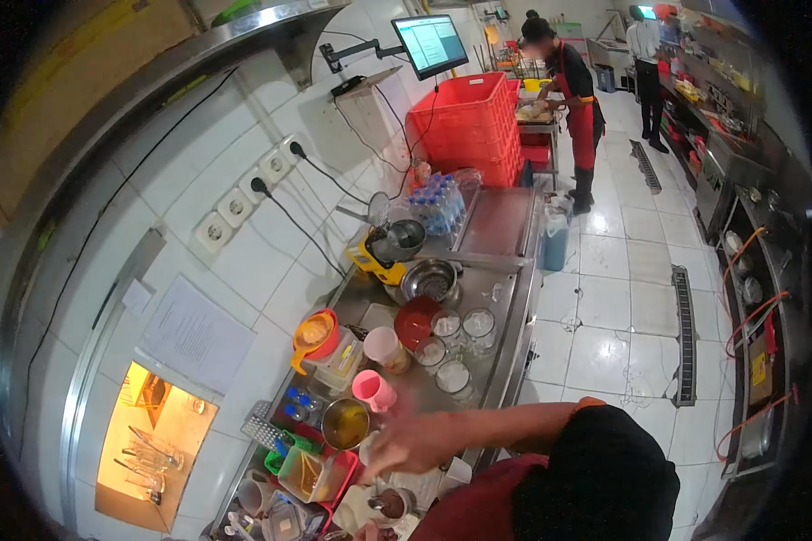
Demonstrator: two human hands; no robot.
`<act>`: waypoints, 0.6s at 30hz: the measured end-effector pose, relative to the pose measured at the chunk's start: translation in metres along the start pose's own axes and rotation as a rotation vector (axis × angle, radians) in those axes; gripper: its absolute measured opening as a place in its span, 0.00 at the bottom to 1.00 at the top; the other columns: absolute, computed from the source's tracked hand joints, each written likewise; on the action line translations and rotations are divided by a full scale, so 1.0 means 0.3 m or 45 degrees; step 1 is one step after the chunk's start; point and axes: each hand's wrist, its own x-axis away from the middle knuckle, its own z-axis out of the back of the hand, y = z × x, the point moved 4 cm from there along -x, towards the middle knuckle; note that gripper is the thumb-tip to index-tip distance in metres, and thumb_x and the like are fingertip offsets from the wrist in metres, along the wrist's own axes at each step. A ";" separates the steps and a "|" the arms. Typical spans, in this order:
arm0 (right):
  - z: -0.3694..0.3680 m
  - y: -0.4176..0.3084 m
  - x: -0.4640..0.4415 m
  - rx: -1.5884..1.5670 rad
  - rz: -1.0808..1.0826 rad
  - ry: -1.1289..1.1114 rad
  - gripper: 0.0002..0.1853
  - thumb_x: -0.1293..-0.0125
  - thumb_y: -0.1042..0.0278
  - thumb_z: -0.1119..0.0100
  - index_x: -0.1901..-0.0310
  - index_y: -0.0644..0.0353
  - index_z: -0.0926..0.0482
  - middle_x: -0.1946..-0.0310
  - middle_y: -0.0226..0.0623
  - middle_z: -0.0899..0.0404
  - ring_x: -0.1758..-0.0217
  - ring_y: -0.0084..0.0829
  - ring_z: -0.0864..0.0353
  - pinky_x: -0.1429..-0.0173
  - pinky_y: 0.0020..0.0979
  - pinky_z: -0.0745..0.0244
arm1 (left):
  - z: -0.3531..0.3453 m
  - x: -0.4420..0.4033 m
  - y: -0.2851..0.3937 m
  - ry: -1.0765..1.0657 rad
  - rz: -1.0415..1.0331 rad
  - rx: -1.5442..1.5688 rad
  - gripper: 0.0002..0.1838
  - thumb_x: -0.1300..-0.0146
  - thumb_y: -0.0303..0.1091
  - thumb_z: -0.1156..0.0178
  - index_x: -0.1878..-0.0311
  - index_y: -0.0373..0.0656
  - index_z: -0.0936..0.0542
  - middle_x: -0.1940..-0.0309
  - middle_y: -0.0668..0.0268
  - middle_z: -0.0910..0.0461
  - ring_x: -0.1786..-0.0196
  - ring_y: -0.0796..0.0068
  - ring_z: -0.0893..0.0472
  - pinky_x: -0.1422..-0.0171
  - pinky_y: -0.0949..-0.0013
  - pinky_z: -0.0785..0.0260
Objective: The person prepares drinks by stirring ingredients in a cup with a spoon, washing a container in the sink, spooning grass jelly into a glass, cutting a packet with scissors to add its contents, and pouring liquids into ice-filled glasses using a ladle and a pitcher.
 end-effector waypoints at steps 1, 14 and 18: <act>-0.021 0.003 0.023 -0.002 0.002 -0.002 0.09 0.33 0.67 0.49 0.55 0.59 0.23 0.62 0.41 0.23 0.55 0.43 0.22 0.51 0.41 0.26 | -0.030 -0.015 0.024 -0.019 -0.010 0.008 0.13 0.29 0.41 0.46 0.56 0.39 0.22 0.67 0.60 0.25 0.66 0.64 0.25 0.61 0.60 0.29; -0.280 0.257 0.098 -0.392 -0.277 -0.617 0.11 0.43 0.61 0.40 0.67 0.61 0.23 0.74 0.43 0.21 0.68 0.46 0.18 0.64 0.44 0.23 | -0.237 -0.089 0.085 0.000 0.006 0.275 0.12 0.37 0.37 0.34 0.71 0.40 0.24 0.81 0.70 0.27 0.78 0.79 0.29 0.74 0.73 0.37; -0.332 0.269 0.077 0.211 0.018 -0.560 0.10 0.46 0.63 0.40 0.69 0.62 0.24 0.72 0.45 0.21 0.65 0.48 0.18 0.62 0.47 0.23 | -0.273 -0.071 0.100 0.048 -0.043 0.179 0.12 0.40 0.34 0.33 0.73 0.41 0.26 0.82 0.72 0.29 0.79 0.81 0.31 0.75 0.74 0.41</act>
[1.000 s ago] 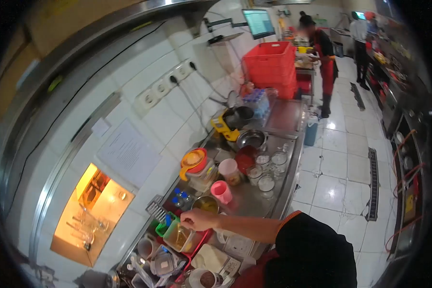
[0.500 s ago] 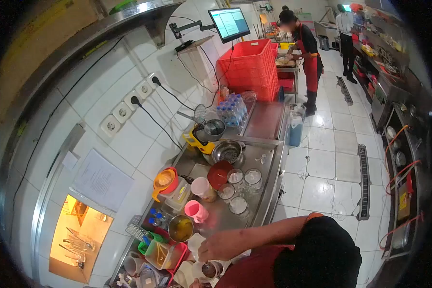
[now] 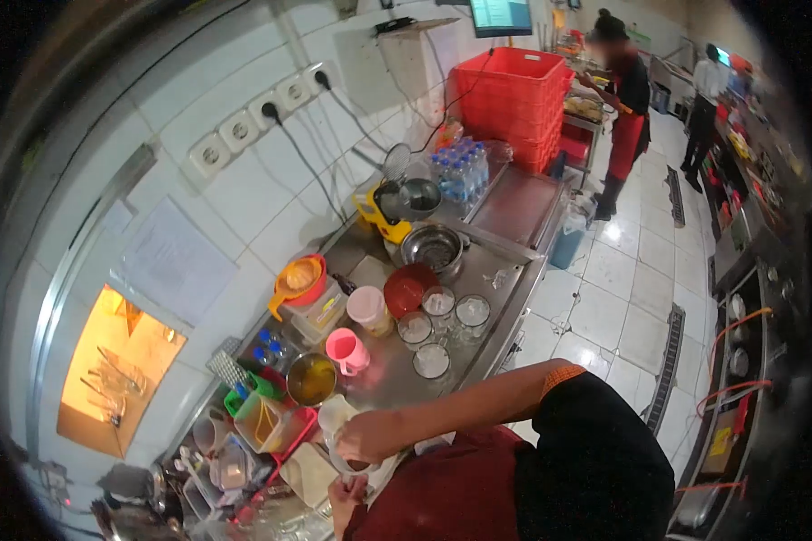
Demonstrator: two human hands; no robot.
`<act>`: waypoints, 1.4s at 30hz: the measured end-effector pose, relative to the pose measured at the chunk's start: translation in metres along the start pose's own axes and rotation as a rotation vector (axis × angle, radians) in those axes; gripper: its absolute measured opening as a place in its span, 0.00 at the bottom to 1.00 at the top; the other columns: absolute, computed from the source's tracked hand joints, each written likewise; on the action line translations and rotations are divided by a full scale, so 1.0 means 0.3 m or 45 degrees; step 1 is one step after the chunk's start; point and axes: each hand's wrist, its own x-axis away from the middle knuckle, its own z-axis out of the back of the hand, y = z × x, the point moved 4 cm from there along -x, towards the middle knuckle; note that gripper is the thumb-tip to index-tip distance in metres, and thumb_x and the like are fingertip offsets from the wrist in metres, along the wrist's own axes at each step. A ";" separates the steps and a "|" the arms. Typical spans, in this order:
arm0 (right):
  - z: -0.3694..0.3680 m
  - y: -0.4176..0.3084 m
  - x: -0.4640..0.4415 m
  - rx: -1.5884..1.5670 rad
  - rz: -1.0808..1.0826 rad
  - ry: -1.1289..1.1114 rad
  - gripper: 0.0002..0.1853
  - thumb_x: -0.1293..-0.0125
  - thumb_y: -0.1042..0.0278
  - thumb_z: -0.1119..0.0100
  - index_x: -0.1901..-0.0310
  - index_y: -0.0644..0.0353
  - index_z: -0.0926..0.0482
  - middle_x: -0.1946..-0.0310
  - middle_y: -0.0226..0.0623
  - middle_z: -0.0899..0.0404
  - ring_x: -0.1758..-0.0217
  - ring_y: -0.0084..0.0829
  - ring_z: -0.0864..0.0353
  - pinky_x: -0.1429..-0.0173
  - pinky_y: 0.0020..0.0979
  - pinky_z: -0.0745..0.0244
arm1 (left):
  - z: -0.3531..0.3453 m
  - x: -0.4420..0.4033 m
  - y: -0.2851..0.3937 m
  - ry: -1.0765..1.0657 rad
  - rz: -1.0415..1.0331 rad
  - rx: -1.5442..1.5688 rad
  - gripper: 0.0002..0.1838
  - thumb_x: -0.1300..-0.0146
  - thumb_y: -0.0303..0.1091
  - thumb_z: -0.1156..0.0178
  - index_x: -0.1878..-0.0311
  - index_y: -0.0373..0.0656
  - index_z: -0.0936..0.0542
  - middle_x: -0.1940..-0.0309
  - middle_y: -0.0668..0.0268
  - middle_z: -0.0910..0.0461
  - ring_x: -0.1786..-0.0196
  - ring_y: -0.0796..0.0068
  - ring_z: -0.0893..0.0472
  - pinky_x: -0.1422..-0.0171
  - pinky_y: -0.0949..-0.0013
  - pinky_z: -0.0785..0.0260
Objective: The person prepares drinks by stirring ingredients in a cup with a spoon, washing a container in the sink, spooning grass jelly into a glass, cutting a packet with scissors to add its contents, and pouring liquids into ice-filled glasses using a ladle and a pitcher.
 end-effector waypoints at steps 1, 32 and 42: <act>0.039 -0.010 0.007 -0.042 0.040 0.151 0.10 0.46 0.64 0.41 0.69 0.62 0.24 0.71 0.45 0.20 0.65 0.47 0.18 0.62 0.47 0.23 | -0.005 0.007 0.009 0.023 0.003 0.059 0.11 0.39 0.30 0.34 0.73 0.42 0.27 0.81 0.75 0.30 0.78 0.84 0.34 0.75 0.75 0.43; 0.056 -0.127 -0.165 -0.151 -0.179 -0.389 0.11 0.35 0.65 0.45 0.68 0.65 0.20 0.70 0.51 0.19 0.65 0.53 0.19 0.58 0.48 0.26 | 0.087 0.105 -0.063 0.124 -0.054 0.065 0.06 0.38 0.31 0.33 0.60 0.39 0.16 0.79 0.79 0.25 0.76 0.90 0.36 0.73 0.77 0.43; 0.094 -0.147 -0.214 -0.064 -0.209 -0.298 0.12 0.34 0.65 0.45 0.68 0.66 0.21 0.71 0.51 0.19 0.65 0.53 0.19 0.58 0.47 0.26 | 0.091 0.116 -0.060 0.101 -0.083 0.103 0.06 0.37 0.29 0.34 0.59 0.39 0.16 0.79 0.80 0.26 0.76 0.92 0.37 0.73 0.79 0.43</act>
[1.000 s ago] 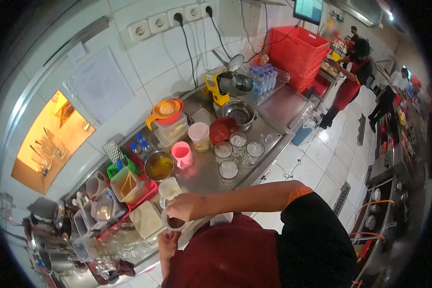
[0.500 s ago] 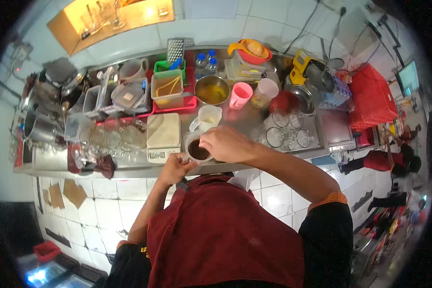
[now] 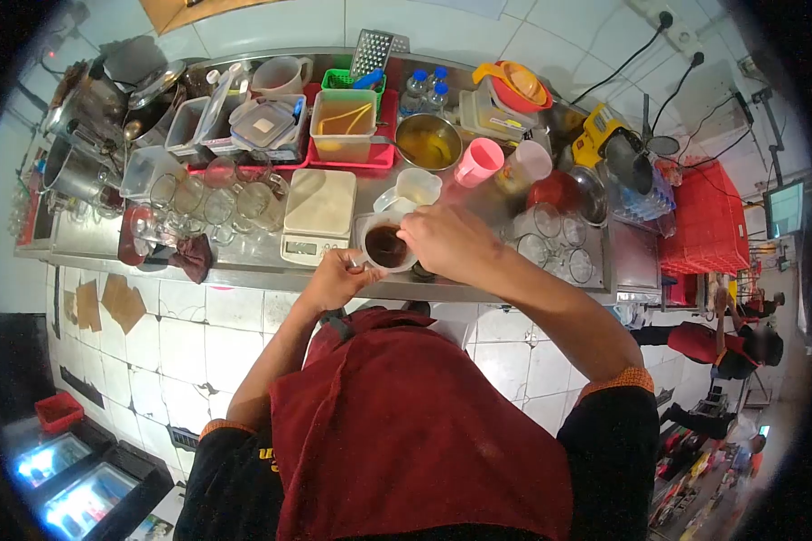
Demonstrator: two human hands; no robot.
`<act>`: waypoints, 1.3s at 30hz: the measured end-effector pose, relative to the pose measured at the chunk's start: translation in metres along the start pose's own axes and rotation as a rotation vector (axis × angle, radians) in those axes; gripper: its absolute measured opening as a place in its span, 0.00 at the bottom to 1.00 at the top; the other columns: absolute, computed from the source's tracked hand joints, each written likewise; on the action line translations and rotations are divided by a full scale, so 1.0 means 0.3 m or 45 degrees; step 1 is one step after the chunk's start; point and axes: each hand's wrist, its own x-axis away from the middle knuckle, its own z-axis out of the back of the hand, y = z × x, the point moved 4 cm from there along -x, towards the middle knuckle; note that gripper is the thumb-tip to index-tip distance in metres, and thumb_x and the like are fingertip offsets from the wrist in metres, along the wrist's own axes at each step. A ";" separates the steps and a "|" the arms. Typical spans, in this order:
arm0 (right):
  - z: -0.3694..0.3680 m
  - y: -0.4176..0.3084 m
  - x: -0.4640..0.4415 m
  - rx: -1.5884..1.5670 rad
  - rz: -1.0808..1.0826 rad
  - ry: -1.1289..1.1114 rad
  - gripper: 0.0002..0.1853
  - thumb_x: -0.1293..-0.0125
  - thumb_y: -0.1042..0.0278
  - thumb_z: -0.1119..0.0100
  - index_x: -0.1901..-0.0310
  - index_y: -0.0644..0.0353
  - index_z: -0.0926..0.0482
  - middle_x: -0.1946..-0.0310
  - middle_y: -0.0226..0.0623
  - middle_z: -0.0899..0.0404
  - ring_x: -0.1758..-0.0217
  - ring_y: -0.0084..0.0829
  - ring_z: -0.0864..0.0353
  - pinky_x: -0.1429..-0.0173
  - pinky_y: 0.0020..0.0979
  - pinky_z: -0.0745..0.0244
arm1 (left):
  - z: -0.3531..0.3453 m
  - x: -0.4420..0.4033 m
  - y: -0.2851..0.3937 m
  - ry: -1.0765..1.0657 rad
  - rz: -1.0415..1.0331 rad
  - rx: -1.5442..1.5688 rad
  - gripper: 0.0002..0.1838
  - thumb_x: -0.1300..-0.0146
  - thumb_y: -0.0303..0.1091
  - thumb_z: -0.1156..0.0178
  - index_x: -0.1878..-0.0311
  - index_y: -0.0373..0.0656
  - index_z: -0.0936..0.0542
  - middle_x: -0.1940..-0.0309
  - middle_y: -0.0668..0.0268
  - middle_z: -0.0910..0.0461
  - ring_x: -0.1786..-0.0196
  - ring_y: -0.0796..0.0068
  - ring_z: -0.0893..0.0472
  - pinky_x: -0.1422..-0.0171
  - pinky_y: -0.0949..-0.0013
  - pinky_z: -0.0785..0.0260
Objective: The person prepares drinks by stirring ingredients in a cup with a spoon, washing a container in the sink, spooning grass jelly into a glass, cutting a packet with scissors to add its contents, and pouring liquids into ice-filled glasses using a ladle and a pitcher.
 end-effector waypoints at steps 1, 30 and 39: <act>-0.011 0.000 0.000 0.114 -0.023 -0.144 0.12 0.34 0.65 0.45 0.68 0.66 0.21 0.71 0.51 0.19 0.65 0.53 0.19 0.59 0.47 0.26 | -0.004 0.009 0.021 0.017 -0.035 0.034 0.05 0.37 0.29 0.34 0.60 0.39 0.16 0.78 0.80 0.25 0.76 0.93 0.36 0.73 0.79 0.42; 0.022 -0.016 0.177 -0.016 -0.071 -0.008 0.09 0.44 0.68 0.43 0.70 0.65 0.18 0.71 0.48 0.17 0.65 0.48 0.15 0.61 0.44 0.20 | -0.123 -0.061 -0.085 -0.204 -0.058 -0.007 0.10 0.39 0.27 0.33 0.75 0.42 0.23 0.80 0.84 0.37 0.75 0.91 0.40 0.72 0.80 0.45; 0.024 0.038 0.225 0.037 -0.158 0.283 0.08 0.44 0.68 0.43 0.70 0.63 0.18 0.70 0.49 0.17 0.65 0.49 0.16 0.61 0.45 0.21 | -0.172 -0.120 -0.073 -0.257 -0.045 -0.001 0.07 0.38 0.27 0.34 0.72 0.41 0.20 0.81 0.85 0.39 0.76 0.91 0.41 0.72 0.81 0.45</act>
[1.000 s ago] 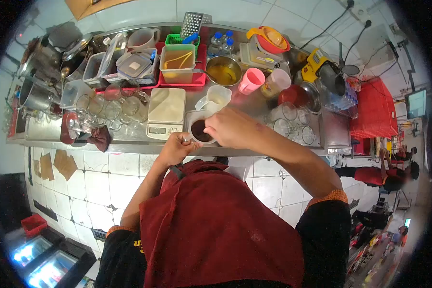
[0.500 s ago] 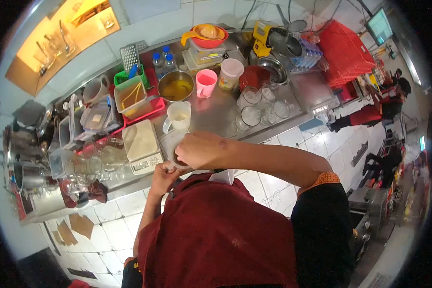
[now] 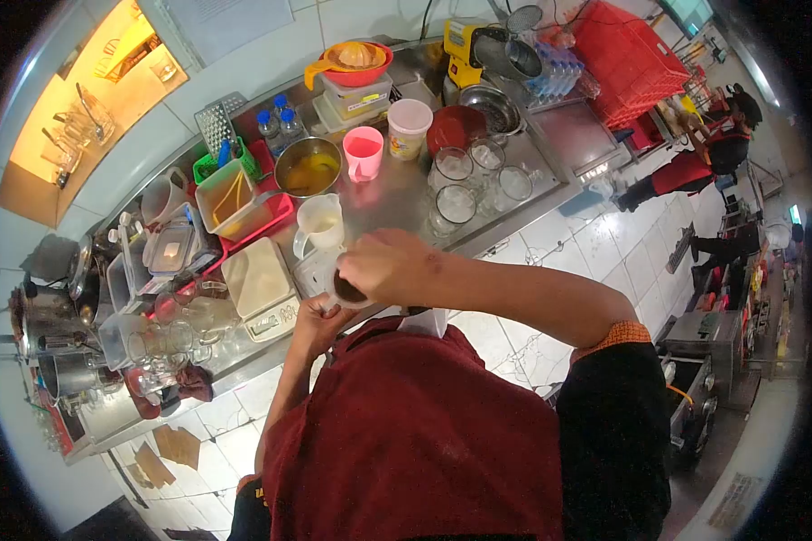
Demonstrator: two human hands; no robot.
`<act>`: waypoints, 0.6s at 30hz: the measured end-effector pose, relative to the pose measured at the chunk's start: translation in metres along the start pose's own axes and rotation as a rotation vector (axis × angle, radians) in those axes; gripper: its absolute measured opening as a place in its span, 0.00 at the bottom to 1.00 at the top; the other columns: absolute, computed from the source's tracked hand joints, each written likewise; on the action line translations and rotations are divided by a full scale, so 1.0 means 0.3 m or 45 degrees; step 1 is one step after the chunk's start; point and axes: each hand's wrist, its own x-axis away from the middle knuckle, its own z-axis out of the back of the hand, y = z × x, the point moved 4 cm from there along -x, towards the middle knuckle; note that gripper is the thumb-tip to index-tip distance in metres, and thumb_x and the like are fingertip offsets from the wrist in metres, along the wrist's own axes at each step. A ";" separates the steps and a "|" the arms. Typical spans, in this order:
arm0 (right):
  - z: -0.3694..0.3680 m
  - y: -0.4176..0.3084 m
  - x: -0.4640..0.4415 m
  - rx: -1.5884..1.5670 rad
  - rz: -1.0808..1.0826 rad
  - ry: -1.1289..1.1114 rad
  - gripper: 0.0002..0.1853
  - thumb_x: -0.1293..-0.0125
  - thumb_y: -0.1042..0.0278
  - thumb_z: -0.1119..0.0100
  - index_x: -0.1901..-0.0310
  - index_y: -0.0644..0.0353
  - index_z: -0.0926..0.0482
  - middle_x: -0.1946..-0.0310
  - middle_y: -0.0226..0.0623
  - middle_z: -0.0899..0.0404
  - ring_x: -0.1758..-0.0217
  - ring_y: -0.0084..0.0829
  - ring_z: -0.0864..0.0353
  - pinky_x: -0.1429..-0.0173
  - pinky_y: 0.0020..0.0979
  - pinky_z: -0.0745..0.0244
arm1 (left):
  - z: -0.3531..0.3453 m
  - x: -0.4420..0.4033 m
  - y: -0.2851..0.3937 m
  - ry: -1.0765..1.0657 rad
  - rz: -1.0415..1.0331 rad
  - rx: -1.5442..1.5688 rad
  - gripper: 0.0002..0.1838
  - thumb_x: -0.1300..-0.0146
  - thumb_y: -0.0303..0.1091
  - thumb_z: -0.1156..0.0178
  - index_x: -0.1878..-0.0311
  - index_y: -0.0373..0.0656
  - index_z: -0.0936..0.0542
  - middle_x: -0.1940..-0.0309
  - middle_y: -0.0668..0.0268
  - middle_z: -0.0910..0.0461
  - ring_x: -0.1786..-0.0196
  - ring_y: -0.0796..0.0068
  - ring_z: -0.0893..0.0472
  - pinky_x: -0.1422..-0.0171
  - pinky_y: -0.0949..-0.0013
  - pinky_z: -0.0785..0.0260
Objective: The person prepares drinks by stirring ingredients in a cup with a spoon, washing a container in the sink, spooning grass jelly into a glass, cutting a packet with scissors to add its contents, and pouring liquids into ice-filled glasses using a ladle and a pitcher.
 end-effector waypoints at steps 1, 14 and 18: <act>0.017 0.000 0.002 -0.001 0.000 -0.002 0.08 0.44 0.68 0.43 0.70 0.63 0.18 0.70 0.49 0.17 0.65 0.49 0.16 0.61 0.45 0.21 | -0.007 -0.009 0.008 0.018 -0.023 0.028 0.07 0.38 0.27 0.34 0.72 0.41 0.20 0.82 0.84 0.39 0.76 0.91 0.41 0.72 0.80 0.45; 0.040 0.013 -0.008 0.028 -0.160 -0.236 0.10 0.39 0.67 0.45 0.71 0.63 0.19 0.72 0.54 0.19 0.67 0.51 0.16 0.62 0.47 0.22 | -0.023 -0.029 0.094 -0.010 -0.104 0.066 0.05 0.39 0.29 0.32 0.67 0.40 0.17 0.80 0.82 0.30 0.74 0.91 0.38 0.72 0.78 0.44; 0.038 0.005 -0.004 -0.069 -0.222 -0.348 0.10 0.41 0.66 0.44 0.70 0.65 0.19 0.73 0.55 0.19 0.69 0.54 0.17 0.62 0.48 0.22 | -0.008 -0.051 0.023 -0.015 -0.047 0.057 0.06 0.39 0.30 0.31 0.69 0.40 0.18 0.80 0.82 0.32 0.74 0.90 0.38 0.72 0.77 0.45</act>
